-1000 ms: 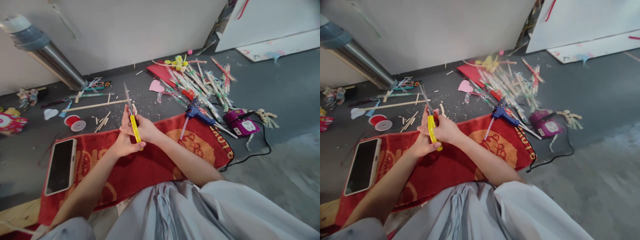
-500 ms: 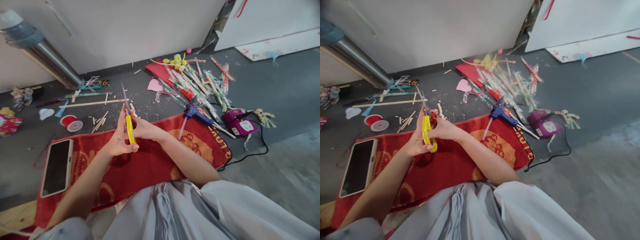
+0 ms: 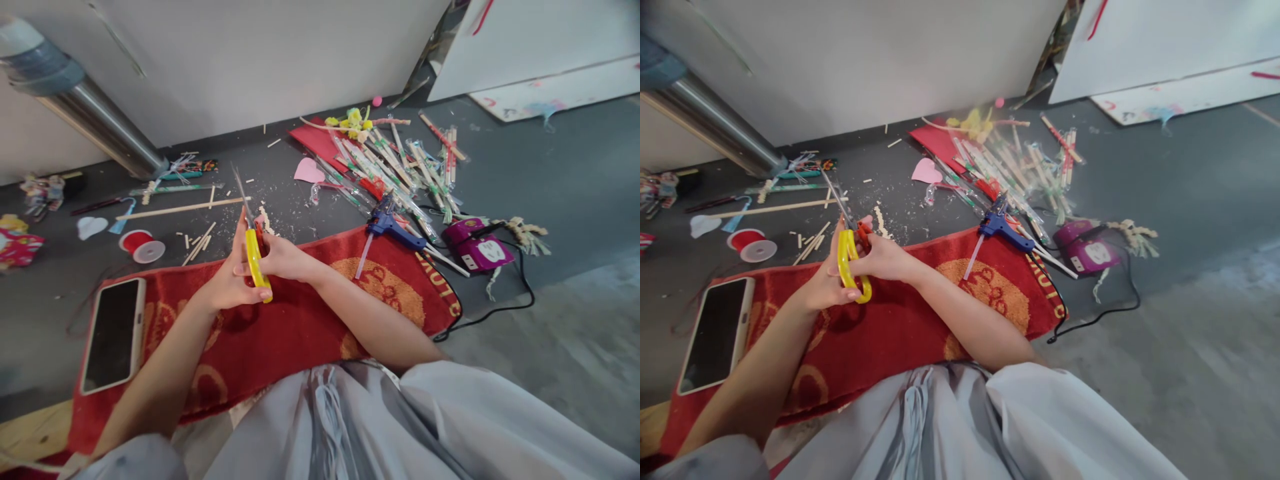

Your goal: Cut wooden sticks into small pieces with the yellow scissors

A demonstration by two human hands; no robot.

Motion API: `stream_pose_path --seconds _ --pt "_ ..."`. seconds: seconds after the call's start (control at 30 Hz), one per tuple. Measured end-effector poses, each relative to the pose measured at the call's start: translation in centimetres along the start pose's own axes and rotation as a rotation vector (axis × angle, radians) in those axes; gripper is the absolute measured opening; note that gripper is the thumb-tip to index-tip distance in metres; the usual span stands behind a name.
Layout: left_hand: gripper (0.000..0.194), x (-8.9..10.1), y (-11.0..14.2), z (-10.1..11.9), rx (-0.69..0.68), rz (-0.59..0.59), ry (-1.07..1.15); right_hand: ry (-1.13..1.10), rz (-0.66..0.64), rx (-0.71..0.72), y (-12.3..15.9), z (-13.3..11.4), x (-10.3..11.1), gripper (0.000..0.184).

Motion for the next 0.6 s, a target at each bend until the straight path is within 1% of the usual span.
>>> stream_pose_path --seconds 0.1,0.23,0.37,0.5,0.6 --pt "0.113 -0.3 -0.2 0.4 -0.037 0.001 0.033 0.021 0.011 0.008 -0.1 0.2 0.1 0.045" --pt "0.103 -0.6 -0.4 0.4 -0.130 0.027 0.046 0.048 0.001 0.034 -0.2 0.2 0.0 0.043" --pt "0.095 -0.5 -0.3 -0.1 -0.222 0.075 0.004 0.085 0.023 0.037 -0.3 0.4 0.2 0.046" --pt "0.090 -0.3 -0.1 -0.7 -0.255 0.106 -0.040 0.141 0.040 0.055 -0.4 0.4 0.4 0.046" --pt "0.093 -0.3 -0.1 -1.0 -0.268 0.121 -0.042 0.144 0.044 0.058 -0.4 0.4 0.4 0.045"
Point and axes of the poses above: each hand's wrist, its own y-axis away from the middle knuckle, its own x-axis out of the back of the hand, z = x × y, the point moved 5 cm from there along -y, towards the middle knuckle
